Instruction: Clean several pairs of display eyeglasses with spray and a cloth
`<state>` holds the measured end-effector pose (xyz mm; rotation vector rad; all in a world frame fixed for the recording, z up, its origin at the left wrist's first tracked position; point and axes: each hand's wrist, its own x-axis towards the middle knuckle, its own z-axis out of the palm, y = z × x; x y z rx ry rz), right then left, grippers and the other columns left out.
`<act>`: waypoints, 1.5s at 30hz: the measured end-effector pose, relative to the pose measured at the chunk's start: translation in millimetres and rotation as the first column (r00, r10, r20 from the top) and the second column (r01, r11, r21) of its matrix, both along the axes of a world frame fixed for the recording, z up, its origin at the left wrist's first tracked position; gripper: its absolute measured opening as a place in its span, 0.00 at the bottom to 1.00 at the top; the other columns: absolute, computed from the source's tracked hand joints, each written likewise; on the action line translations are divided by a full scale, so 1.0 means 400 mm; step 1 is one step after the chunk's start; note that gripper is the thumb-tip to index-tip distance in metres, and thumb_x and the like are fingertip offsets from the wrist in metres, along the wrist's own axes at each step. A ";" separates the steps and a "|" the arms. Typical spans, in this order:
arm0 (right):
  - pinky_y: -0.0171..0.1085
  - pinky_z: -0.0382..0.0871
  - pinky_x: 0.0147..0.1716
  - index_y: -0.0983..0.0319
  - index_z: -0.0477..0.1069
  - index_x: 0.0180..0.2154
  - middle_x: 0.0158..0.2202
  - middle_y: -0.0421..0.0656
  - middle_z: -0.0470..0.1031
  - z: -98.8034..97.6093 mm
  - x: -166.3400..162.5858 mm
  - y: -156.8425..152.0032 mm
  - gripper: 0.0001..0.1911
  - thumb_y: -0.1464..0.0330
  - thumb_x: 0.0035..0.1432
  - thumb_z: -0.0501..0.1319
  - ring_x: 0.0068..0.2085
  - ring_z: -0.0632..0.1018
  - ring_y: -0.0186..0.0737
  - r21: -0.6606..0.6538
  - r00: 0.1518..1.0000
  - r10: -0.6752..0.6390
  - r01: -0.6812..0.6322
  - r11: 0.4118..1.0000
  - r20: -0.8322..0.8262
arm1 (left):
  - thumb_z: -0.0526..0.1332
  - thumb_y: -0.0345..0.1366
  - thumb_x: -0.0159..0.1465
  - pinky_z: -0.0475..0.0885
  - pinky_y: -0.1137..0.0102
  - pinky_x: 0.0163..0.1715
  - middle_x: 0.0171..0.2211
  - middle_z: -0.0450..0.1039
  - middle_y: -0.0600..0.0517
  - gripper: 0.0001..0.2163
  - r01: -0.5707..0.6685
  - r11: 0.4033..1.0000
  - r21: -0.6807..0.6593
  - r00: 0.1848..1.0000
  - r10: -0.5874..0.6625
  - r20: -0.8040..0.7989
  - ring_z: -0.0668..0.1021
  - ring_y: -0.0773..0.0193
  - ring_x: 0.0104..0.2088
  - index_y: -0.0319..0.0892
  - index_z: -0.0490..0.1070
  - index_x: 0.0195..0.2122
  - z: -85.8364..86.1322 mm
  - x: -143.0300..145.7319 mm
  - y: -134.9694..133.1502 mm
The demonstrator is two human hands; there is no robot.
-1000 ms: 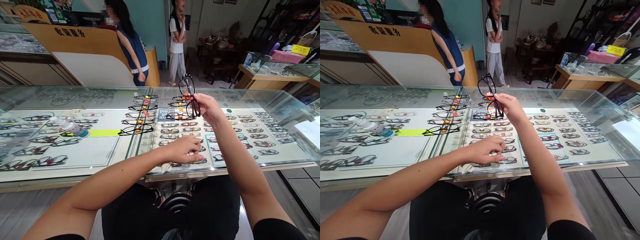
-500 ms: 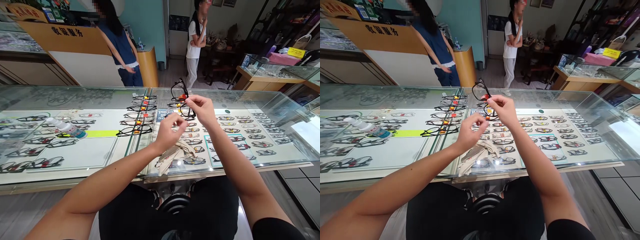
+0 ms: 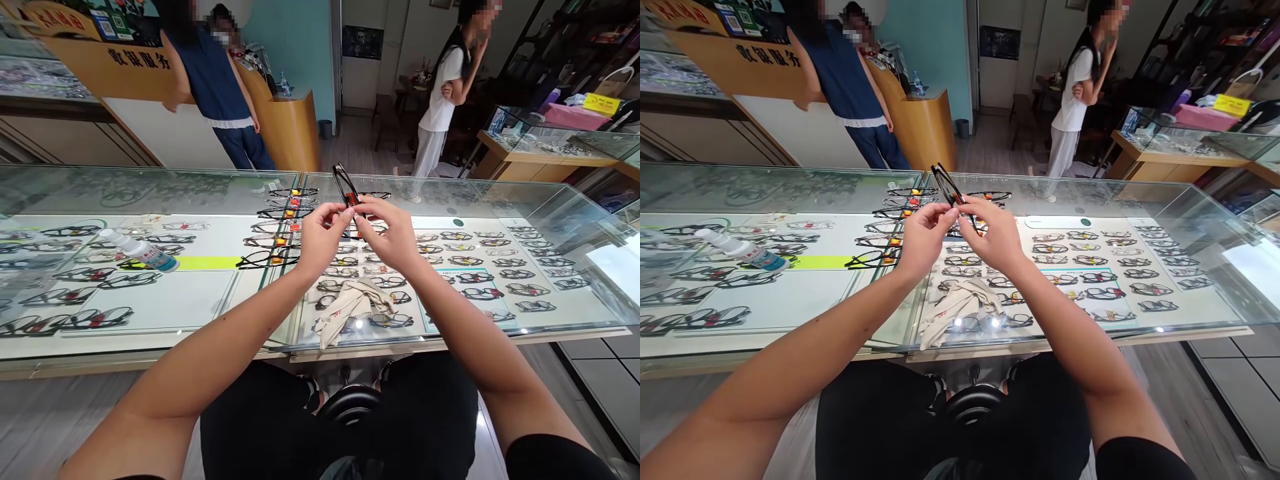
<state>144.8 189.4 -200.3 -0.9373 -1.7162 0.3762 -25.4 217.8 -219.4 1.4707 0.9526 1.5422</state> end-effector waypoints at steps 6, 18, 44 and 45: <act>0.44 0.79 0.45 0.54 0.76 0.29 0.38 0.44 0.85 0.026 0.025 0.007 0.20 0.51 0.71 0.68 0.44 0.83 0.46 -0.022 0.966 -0.098 0.095 0.995 -0.241 | 0.73 0.55 0.68 0.72 0.63 0.42 0.38 0.75 0.48 0.16 -0.126 0.969 0.213 0.969 0.166 -0.183 0.75 0.57 0.40 0.46 0.81 0.37 0.012 -0.018 0.010; 0.39 0.47 0.25 0.55 0.49 0.23 0.20 0.33 0.49 0.074 0.190 0.078 0.38 0.40 0.69 0.66 0.24 0.51 0.32 -0.442 0.949 -0.314 0.266 0.857 -0.037 | 0.70 0.37 0.71 0.61 0.37 0.70 0.73 0.71 0.43 0.06 0.306 0.905 0.297 0.508 0.109 -0.855 0.65 0.36 0.73 0.45 0.83 0.36 0.019 -0.046 0.003; 0.40 0.57 0.34 0.59 0.78 0.34 0.25 0.35 0.70 0.036 0.191 0.097 0.08 0.66 0.59 0.75 0.29 0.67 0.37 -0.674 0.851 -0.001 0.416 0.610 0.525 | 0.69 0.40 0.74 0.64 0.40 0.66 0.70 0.76 0.43 0.07 0.231 0.943 0.239 0.445 0.116 -0.888 0.69 0.38 0.71 0.46 0.85 0.41 -0.007 -0.043 0.014; 0.40 0.57 0.33 0.59 0.78 0.35 0.24 0.35 0.69 0.042 0.191 0.093 0.08 0.65 0.60 0.75 0.28 0.66 0.37 -0.665 0.854 -0.005 0.408 0.626 0.520 | 0.68 0.39 0.75 0.64 0.40 0.66 0.70 0.76 0.43 0.06 0.196 0.946 0.258 0.462 0.143 -0.875 0.69 0.39 0.71 0.46 0.85 0.43 -0.007 -0.044 0.016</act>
